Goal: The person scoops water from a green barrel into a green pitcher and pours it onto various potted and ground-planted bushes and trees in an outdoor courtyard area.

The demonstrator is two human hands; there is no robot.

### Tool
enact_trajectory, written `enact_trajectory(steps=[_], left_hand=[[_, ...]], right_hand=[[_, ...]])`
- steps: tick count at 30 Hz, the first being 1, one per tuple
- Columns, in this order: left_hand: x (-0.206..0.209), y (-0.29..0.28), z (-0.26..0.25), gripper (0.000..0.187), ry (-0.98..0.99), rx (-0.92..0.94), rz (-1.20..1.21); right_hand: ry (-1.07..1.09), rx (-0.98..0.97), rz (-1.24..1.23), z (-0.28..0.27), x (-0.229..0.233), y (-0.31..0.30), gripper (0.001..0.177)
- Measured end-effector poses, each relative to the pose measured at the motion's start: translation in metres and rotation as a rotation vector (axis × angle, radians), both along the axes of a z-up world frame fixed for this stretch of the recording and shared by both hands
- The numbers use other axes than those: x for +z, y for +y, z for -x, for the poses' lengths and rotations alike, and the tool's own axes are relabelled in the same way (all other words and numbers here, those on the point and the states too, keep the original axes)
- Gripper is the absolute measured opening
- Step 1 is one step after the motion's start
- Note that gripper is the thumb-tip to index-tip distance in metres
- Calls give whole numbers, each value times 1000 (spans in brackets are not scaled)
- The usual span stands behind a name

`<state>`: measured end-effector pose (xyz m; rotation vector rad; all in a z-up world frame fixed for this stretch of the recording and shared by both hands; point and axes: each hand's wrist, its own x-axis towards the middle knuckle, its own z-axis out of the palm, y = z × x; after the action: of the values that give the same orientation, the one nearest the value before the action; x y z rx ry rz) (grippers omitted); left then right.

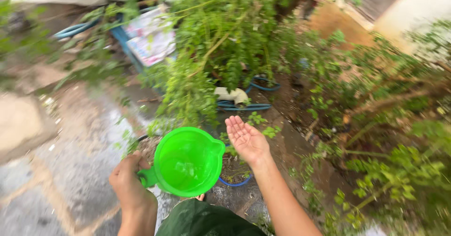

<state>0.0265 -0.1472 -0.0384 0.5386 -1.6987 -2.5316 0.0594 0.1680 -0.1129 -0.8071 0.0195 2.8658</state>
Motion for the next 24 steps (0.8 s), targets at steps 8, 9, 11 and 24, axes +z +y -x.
enact_trajectory(steps=[8,9,11,24], left_hand=[[13,-53,-74,22,41,239,30],[15,-61,-84,22,36,281,10],[20,-74,-99,18,20,367,-10],[38,-126,-138,20,-2,511,88]], right_hand=[[-50,364,8,25,-27,-84,36],[-50,413,7,26,-27,-95,35],[-44,492,7,26,-28,-116,35],[-94,794,-82,37,-62,-218,24]])
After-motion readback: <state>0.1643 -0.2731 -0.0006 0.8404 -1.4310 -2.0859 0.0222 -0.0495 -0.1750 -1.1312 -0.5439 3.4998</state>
